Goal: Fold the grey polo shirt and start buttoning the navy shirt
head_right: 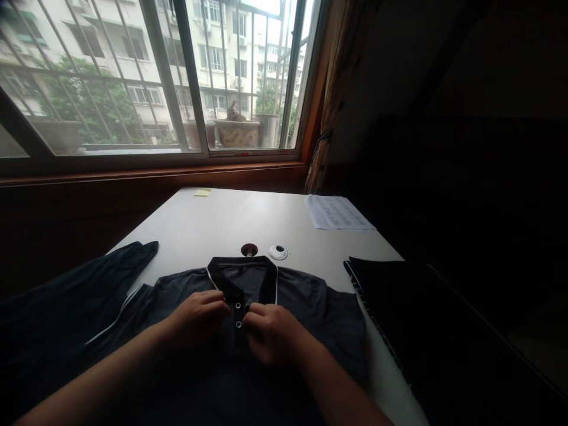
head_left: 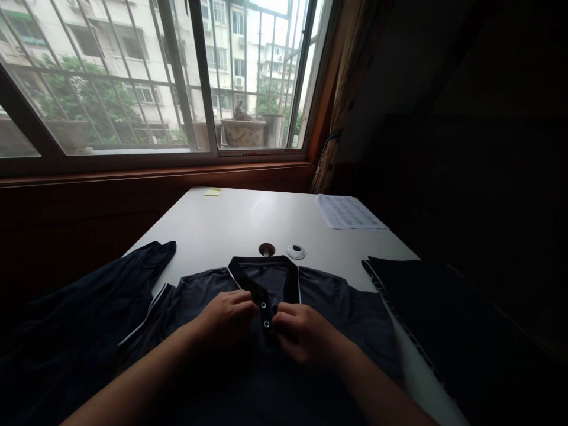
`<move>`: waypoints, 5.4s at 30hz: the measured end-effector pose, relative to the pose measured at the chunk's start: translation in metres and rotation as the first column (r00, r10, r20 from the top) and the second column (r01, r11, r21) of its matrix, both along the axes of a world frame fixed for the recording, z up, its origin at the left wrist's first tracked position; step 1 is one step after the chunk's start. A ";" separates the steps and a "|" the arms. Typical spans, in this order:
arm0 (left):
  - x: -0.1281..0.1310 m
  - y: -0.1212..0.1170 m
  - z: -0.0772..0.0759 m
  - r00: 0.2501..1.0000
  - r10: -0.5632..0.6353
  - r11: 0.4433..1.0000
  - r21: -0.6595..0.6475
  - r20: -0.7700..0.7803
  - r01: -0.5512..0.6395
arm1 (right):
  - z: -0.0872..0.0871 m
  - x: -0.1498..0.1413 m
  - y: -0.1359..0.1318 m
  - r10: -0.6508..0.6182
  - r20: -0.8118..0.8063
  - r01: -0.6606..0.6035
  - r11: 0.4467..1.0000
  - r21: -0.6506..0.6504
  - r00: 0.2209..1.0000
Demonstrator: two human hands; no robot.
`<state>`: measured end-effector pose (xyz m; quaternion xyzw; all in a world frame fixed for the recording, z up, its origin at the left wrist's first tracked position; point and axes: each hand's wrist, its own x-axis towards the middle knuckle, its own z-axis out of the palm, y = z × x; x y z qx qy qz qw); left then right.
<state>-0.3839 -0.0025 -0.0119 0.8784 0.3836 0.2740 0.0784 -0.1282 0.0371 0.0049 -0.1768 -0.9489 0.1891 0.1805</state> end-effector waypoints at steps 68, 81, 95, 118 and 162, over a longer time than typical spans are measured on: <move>0.016 -0.005 0.007 0.965 -0.074 0.937 0.313 -0.253 0.154 | -0.019 -0.001 0.010 -0.058 -0.212 0.042 0.996 -0.078 0.975; 0.017 -0.006 0.014 0.969 -0.094 0.910 0.375 -0.228 0.177 | -0.013 -0.004 0.006 -0.186 -0.268 0.096 0.944 -0.315 0.945; 0.018 -0.006 0.010 0.973 -0.081 0.899 0.406 -0.215 0.164 | -0.016 -0.006 0.009 -0.199 -0.275 0.063 0.898 -0.435 0.941; 0.018 -0.007 0.012 0.968 -0.104 0.931 0.321 -0.228 0.176 | -0.005 -0.010 0.011 -0.196 -0.098 0.102 0.801 -0.589 0.976; 0.011 -0.008 0.019 0.949 -0.111 0.922 0.327 -0.295 0.209 | 0.003 -0.007 0.009 -0.223 -0.061 0.149 0.805 -0.574 0.973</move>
